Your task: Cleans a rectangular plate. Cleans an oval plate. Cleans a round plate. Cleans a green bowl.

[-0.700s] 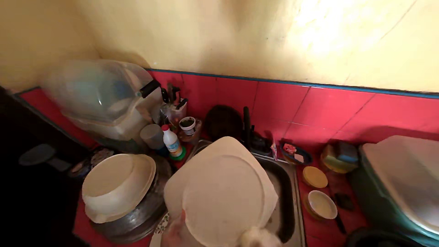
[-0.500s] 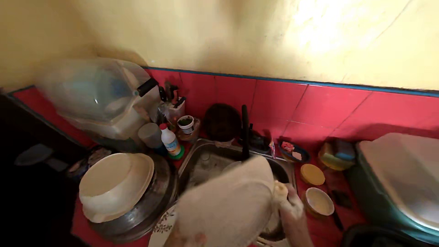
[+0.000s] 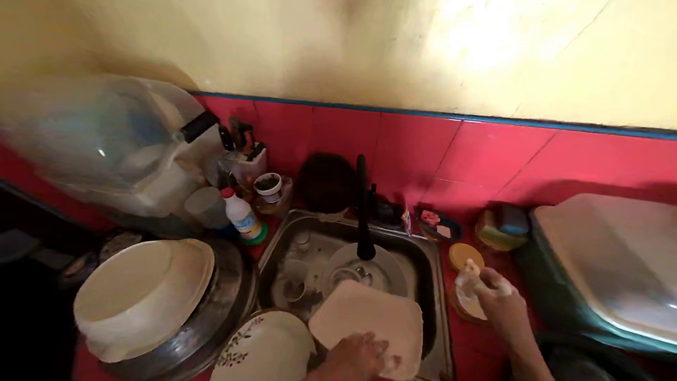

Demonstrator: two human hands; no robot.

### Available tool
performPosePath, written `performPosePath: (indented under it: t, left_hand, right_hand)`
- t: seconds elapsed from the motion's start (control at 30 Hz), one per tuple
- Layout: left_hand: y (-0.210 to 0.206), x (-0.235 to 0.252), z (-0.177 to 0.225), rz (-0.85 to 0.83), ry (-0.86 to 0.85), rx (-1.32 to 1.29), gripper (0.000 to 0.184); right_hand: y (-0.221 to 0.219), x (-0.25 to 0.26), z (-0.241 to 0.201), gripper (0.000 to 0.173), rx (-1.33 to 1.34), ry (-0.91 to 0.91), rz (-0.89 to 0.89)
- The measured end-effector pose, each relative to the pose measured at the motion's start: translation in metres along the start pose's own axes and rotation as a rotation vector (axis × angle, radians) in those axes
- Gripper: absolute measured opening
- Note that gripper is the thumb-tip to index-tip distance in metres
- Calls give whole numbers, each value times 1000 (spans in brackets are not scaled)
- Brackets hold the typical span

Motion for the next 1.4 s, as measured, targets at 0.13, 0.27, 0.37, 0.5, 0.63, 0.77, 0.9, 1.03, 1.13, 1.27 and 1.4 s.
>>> performPosePath:
  t: [0.13, 0.27, 0.37, 0.5, 0.63, 0.77, 0.9, 1.03, 1.13, 1.27, 1.4]
  left_hand:
    - [-16, 57, -29, -87, 67, 133, 54]
    - [-31, 93, -57, -99, 104, 152, 59]
    - [-48, 107, -73, -82, 140, 142, 54]
    - [-66, 110, -88, -39, 127, 121, 50]
    - [-81, 104, -104, -49, 123, 71, 55]
    - [-78, 99, -106, -114, 208, 25, 66]
    - [-63, 92, -91, -214, 372, 1, 60]
    - [-42, 54, -82, -112, 449, -106, 59]
    - [-6, -12, -77, 130, 642, -164, 48]
    - [4, -128, -94, 354, 1193, -278, 48]
    - [-29, -206, -100, 429, 1579, -370, 67]
  right_hand:
    - [13, 30, 29, 40, -398, -146, -276]
    - [-11, 34, 31, 39, -565, -280, -523]
    - [-30, 30, 29, 46, -649, -275, -738]
    - [-68, 17, 99, 31, -635, -20, -570]
    - [-47, 25, 49, 37, -549, -134, -802]
    - [-54, 26, 66, 30, -540, 16, -749]
    - [-52, 27, 85, 34, -472, 14, -779]
    - [-32, 26, 59, 34, -388, -24, -692]
    - [-13, 21, 37, 40, -434, -53, -575]
    - [-5, 24, 42, 46, -391, 21, -472]
    - [-31, -2, -10, 44, -129, 119, -491]
Point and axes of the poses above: each hand's wrist, its own x-axis towards the middle knuckle, its own y-axis out of the back of the hand, z = x × y, the point moved 1 cm from there along x, towards the middle knuckle, and after that the axes turned 14 degrees about y, right-handed, at the moved point
